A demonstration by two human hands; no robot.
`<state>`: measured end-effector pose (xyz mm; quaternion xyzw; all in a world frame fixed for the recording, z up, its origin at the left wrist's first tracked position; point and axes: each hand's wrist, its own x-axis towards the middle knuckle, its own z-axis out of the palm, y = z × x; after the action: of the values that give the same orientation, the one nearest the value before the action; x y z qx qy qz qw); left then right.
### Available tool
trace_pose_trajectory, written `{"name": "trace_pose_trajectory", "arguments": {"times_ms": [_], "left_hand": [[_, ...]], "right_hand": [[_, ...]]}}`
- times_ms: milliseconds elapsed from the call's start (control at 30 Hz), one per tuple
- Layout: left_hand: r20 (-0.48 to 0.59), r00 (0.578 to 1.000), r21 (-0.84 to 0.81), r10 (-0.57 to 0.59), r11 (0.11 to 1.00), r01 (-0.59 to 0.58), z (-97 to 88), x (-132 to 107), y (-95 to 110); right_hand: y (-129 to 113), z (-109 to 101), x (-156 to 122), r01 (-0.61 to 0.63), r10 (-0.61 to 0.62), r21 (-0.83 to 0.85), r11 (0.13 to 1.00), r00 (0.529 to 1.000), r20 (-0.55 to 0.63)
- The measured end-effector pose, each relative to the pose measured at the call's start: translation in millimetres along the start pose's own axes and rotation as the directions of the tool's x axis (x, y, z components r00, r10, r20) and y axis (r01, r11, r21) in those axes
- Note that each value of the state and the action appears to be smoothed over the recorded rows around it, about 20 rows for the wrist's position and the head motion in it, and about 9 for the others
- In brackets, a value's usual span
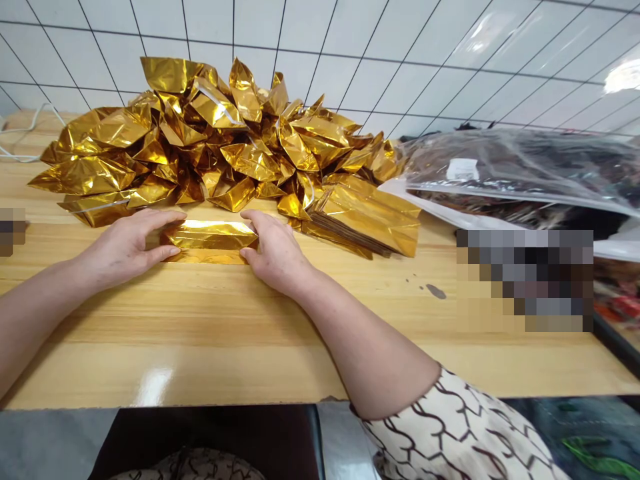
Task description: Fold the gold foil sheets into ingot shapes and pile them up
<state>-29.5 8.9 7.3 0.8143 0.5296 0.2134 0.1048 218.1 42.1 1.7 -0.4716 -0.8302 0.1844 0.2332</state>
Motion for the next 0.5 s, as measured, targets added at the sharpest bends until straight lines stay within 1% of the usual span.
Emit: {"name": "trace_pose_trajectory", "arguments": {"times_ms": [100,200,300,400,500], "left_hand": [[-0.035,0.999,0.021,-0.005,1.0,0.006,0.5,-1.1,0.6],[-0.06,0.998,0.053,-0.008,0.999,0.011,-0.3,-2.0,3.6],[-0.076,0.997,0.073,0.014,0.997,-0.008,-1.4,-2.0,6.5],[-0.048,0.996,0.08,0.074,0.994,-0.07,-2.0,-1.4,7.1],[-0.022,0.987,0.065,0.16,0.985,-0.158,-2.2,-1.3,5.2]], "right_hand": [[-2.0,-0.4,-0.3,0.006,-0.006,-0.011,1.0,1.0,-0.006],[-4.5,-1.3,0.3,0.037,-0.037,-0.041,0.998,0.999,-0.014],[-6.8,-2.5,0.9,0.068,-0.068,-0.064,0.996,0.998,0.007],[-8.3,-4.1,0.7,0.119,-0.114,-0.098,0.988,0.992,0.049],[-8.4,-5.4,-0.4,0.204,-0.192,-0.144,0.968,0.977,0.093]]}}
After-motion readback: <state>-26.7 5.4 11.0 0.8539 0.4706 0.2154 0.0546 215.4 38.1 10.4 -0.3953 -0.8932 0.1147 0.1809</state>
